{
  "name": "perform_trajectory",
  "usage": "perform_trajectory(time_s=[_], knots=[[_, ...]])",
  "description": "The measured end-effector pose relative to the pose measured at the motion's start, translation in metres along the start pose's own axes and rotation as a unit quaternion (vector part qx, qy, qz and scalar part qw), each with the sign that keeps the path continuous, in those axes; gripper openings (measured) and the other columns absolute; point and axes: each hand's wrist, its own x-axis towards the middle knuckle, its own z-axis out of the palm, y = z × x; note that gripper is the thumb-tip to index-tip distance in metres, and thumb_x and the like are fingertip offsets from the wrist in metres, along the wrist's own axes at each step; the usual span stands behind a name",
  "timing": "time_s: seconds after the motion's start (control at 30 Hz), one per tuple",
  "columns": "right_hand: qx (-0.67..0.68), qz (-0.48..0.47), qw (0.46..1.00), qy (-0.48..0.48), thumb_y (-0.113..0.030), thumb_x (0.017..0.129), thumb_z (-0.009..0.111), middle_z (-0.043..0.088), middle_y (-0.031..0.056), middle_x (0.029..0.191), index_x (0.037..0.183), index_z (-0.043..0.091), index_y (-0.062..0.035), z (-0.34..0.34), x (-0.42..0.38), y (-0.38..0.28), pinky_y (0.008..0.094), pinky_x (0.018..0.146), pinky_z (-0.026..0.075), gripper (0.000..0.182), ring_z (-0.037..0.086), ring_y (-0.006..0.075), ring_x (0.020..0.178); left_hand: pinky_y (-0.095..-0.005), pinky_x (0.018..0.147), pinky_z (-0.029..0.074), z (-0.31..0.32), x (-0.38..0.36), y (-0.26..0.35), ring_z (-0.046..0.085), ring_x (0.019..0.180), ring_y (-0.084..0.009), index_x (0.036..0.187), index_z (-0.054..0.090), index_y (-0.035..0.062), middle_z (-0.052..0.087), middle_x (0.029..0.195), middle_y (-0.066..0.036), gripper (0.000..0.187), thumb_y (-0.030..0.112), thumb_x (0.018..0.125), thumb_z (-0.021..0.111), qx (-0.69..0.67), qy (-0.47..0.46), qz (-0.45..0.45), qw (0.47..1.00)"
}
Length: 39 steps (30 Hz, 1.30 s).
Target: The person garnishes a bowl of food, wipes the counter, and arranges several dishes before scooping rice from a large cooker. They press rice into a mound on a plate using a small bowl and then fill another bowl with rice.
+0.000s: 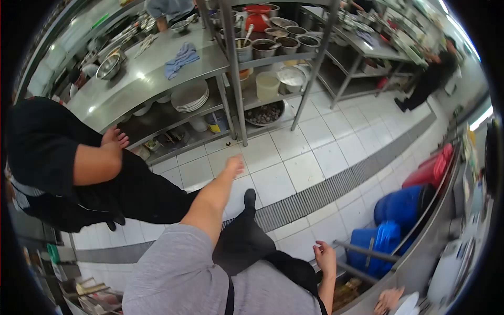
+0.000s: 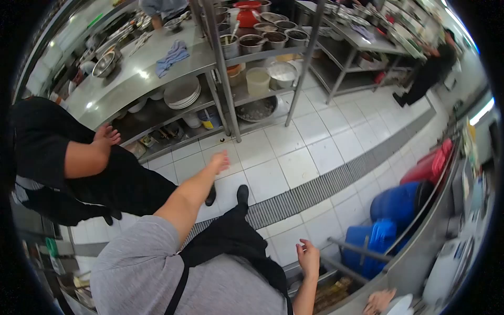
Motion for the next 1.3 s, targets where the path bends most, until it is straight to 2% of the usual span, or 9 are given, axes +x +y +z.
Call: perform_trajectory(time_s=[0.5, 0.63, 0.7, 0.9, 0.93, 1.2, 1.23, 1.27, 1.3], knots=[[-0.058, 0.185, 0.939, -0.283, -0.017, 0.083, 0.054, 0.063, 0.0098, 0.072, 0.101, 0.057, -0.0001, 0.105, 0.298, -0.064, 0.0245, 0.052, 0.047, 0.024, 0.061, 0.0139, 0.061, -0.0356, 0.058, 0.053, -0.196, 0.313, 0.214, 0.056, 0.069, -0.0282, 0.118, 0.04, 0.0054, 0.049, 0.094, -0.017, 0.071, 0.061, 0.074, 0.05, -0.381, 0.187, -0.066, 0.903], [0.03, 0.244, 0.936, -0.25, -0.018, 0.085, 0.052, 0.063, 0.011, 0.08, 0.104, 0.056, -0.0007, 0.106, 0.345, -0.09, 0.0246, 0.053, 0.048, 0.026, 0.06, 0.0161, 0.06, -0.0372, 0.073, 0.052, -0.217, 0.395, 0.178, 0.054, 0.085, -0.0338, 0.124, 0.036, 0.0112, 0.039, 0.12, -0.015, 0.056, 0.042, 0.08, 0.054, -0.496, 0.098, 0.076, 0.859], [0.001, 0.246, 0.937, -0.247, -0.018, 0.084, 0.053, 0.063, 0.0104, 0.079, 0.104, 0.056, -0.0012, 0.109, 0.355, -0.106, 0.0245, 0.053, 0.048, 0.026, 0.06, 0.0148, 0.061, -0.0374, 0.079, 0.049, -0.245, 0.48, 0.116, 0.049, 0.101, -0.0317, 0.122, 0.04, 0.0084, 0.039, 0.122, -0.015, 0.057, 0.028, 0.074, 0.065, -0.176, 0.093, 0.27, 0.942], [-0.071, 0.148, 0.927, -0.337, -0.023, 0.083, 0.054, 0.064, 0.0099, 0.078, 0.104, 0.058, -0.0037, 0.1, 0.345, -0.123, 0.0265, 0.057, 0.049, 0.029, 0.062, 0.0153, 0.064, -0.0372, 0.084, 0.044, -0.229, 0.391, 0.177, 0.042, 0.113, -0.0292, 0.115, 0.048, 0.0042, 0.046, 0.121, -0.015, 0.058, 0.023, 0.066, 0.073, -0.357, 0.148, 0.189, 0.903], [-0.062, 0.144, 0.93, -0.332, -0.023, 0.083, 0.054, 0.064, 0.0099, 0.078, 0.104, 0.058, -0.0037, 0.096, 0.345, -0.131, 0.0265, 0.057, 0.049, 0.029, 0.062, 0.0153, 0.064, -0.0365, 0.061, 0.054, -0.234, 0.385, 0.182, 0.053, 0.091, -0.0292, 0.114, 0.041, 0.013, 0.045, 0.114, -0.012, 0.038, 0.019, 0.081, 0.058, -0.328, 0.177, 0.252, 0.893], [-0.099, 0.056, 0.959, -0.259, -0.027, 0.079, 0.059, 0.065, 0.0082, 0.077, 0.102, 0.06, -0.0075, 0.073, 0.371, -0.111, 0.0269, 0.058, 0.05, 0.03, 0.062, 0.0132, 0.063, -0.0491, 0.096, 0.037, -0.25, 0.254, 0.136, 0.051, 0.099, -0.029, 0.109, 0.048, 0.001, 0.053, 0.108, -0.013, 0.027, 0.015, 0.087, 0.042, -0.577, 0.022, 0.154, 0.802], [-0.111, 0.033, 0.967, -0.227, -0.027, 0.08, 0.058, 0.065, 0.008, 0.077, 0.101, 0.061, -0.0075, 0.075, 0.373, -0.104, 0.0265, 0.058, 0.05, 0.029, 0.062, 0.013, 0.062, -0.0525, 0.096, 0.036, -0.274, 0.266, 0.068, 0.049, 0.103, -0.0301, 0.111, 0.048, 0.0004, 0.052, 0.109, -0.015, 0.027, 0.012, 0.088, 0.038, -0.429, -0.302, 0.438, 0.73], [-0.049, 0.088, 0.969, -0.225, -0.036, 0.077, 0.056, 0.064, 0.0076, 0.075, 0.095, 0.062, -0.0114, 0.075, 0.374, -0.098, 0.0296, 0.061, 0.049, 0.031, 0.062, 0.0171, 0.064, -0.0564, 0.093, 0.036, -0.267, 0.225, 0.051, 0.048, 0.102, -0.0296, 0.107, 0.047, -0.0017, 0.052, 0.105, -0.014, 0.025, 0.009, 0.086, 0.039, -0.505, 0.063, 0.186, 0.841], [-0.059, 0.06, 0.974, -0.212, -0.037, 0.078, 0.054, 0.064, 0.0079, 0.077, 0.094, 0.063, -0.0117, 0.078, 0.376, -0.091, 0.0291, 0.062, 0.049, 0.032, 0.062, 0.0163, 0.064, -0.0517, 0.091, 0.039, -0.227, 0.144, 0.09, 0.05, 0.1, -0.0288, 0.11, 0.046, -0.0018, 0.053, 0.106, -0.013, 0.03, 0.011, 0.084, 0.043, -0.464, 0.144, 0.105, 0.868]])
